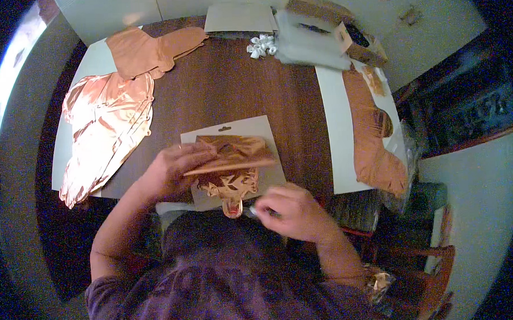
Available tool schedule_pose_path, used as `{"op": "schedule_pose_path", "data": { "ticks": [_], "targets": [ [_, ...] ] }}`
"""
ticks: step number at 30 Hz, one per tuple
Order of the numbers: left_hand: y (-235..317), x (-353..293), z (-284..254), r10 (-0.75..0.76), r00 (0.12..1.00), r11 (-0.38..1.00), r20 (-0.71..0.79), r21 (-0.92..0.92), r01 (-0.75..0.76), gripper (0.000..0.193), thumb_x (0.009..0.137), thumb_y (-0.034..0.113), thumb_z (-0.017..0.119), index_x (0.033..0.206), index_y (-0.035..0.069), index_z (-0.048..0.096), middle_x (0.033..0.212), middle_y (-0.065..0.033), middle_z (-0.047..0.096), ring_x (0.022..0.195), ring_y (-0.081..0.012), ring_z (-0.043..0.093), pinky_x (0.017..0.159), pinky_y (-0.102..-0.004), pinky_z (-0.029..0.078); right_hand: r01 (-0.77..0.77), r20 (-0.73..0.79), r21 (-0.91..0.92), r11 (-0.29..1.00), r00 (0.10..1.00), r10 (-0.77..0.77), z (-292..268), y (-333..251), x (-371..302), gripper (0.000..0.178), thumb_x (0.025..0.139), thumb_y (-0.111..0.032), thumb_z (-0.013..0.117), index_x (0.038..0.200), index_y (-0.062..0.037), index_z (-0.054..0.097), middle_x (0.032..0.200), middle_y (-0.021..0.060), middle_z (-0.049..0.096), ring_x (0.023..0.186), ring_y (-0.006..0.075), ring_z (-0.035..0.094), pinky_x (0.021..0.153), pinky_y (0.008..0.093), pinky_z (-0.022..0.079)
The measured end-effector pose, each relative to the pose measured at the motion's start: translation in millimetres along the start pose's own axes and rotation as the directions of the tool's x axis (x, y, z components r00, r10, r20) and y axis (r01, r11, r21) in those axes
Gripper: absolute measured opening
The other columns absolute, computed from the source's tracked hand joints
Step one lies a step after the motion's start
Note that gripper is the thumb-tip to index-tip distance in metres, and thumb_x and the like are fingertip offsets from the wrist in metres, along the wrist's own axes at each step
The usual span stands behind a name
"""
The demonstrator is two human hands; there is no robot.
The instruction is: Folding a metallic rose gold balloon and placing it into its retail packaging.
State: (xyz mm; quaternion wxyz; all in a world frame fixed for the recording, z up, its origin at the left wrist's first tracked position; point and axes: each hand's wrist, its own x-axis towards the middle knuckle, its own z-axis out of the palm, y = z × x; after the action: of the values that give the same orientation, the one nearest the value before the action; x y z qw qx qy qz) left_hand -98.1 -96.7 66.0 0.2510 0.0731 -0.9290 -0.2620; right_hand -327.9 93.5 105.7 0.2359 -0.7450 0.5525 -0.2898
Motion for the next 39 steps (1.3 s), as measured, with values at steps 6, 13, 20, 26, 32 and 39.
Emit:
{"op": "schedule_pose_path", "data": {
  "ticks": [6,13,20,26,32,39],
  "targets": [
    [16,14,-3,-0.101,0.99,0.994,-0.099,-0.043,0.097,0.041,0.076,0.009,0.067,0.116,0.001,0.062,0.106,-0.0175,0.066,0.092,-0.0353,0.066,0.079,-0.0409,0.055,-0.103,-0.335,-0.336,0.936,0.942,-0.017,62,21,22,0.051,0.076,-0.022,0.074,0.122,-0.0042,0.058,0.111,0.0177,0.062,0.105,0.0343,0.057,0.094,0.0461,0.042],
    [25,13,1,-0.174,0.976,0.979,-0.129,-0.132,0.157,0.036,0.079,0.007,0.066,0.114,0.001,0.062,0.102,-0.0169,0.066,0.088,-0.0352,0.066,0.075,-0.0403,0.056,0.009,-0.078,-0.422,0.906,0.996,-0.047,70,20,-13,0.051,0.075,-0.023,0.072,0.121,-0.0079,0.059,0.126,0.0129,0.057,0.117,0.0347,0.05,0.104,0.0535,0.033],
    [20,12,-3,-0.102,0.991,0.993,-0.089,-0.064,0.096,0.034,0.079,0.006,0.065,0.113,0.002,0.063,0.104,-0.0166,0.066,0.089,-0.0359,0.066,0.076,-0.041,0.056,-0.233,-0.377,-0.064,0.97,0.906,0.192,62,48,25,0.019,0.076,-0.018,0.072,0.09,-0.0069,0.069,0.091,0.0087,0.065,0.092,0.0296,0.06,0.086,0.0436,0.045],
    [5,2,4,0.092,0.996,0.995,0.011,-0.048,-0.091,0.042,0.077,0.011,0.064,0.119,0.007,0.063,0.12,-0.0131,0.062,0.121,-0.0329,0.055,0.11,-0.0536,0.032,-0.637,-0.517,-0.26,0.726,0.727,0.452,77,59,52,0.067,0.072,-0.036,0.076,0.125,-0.0047,0.052,0.129,0.0156,0.052,0.119,0.0379,0.046,0.097,0.0551,0.034],
    [-3,-1,10,0.171,0.967,0.982,0.188,0.047,-0.183,0.051,0.077,0.031,0.064,0.123,0.007,0.06,0.125,-0.0157,0.057,0.129,-0.037,0.045,0.112,-0.0588,0.023,-0.475,-0.48,-0.422,0.772,0.84,0.255,71,71,35,0.092,0.073,-0.049,0.073,0.145,-0.0097,0.032,0.151,0.0212,0.026,0.136,0.0444,0.026,0.108,0.058,0.023],
    [-12,-2,20,0.136,0.951,0.986,0.279,0.06,-0.158,0.093,0.063,0.069,0.071,0.131,0.008,0.051,0.14,-0.0208,0.041,0.133,-0.0452,0.033,0.109,-0.0596,0.025,-0.332,-0.295,-0.282,0.9,0.923,0.248,10,80,14,0.054,0.084,-0.012,0.064,0.136,-0.0067,0.048,0.142,0.0176,0.045,0.13,0.0345,0.043,0.11,0.045,0.033]
  ]
}}
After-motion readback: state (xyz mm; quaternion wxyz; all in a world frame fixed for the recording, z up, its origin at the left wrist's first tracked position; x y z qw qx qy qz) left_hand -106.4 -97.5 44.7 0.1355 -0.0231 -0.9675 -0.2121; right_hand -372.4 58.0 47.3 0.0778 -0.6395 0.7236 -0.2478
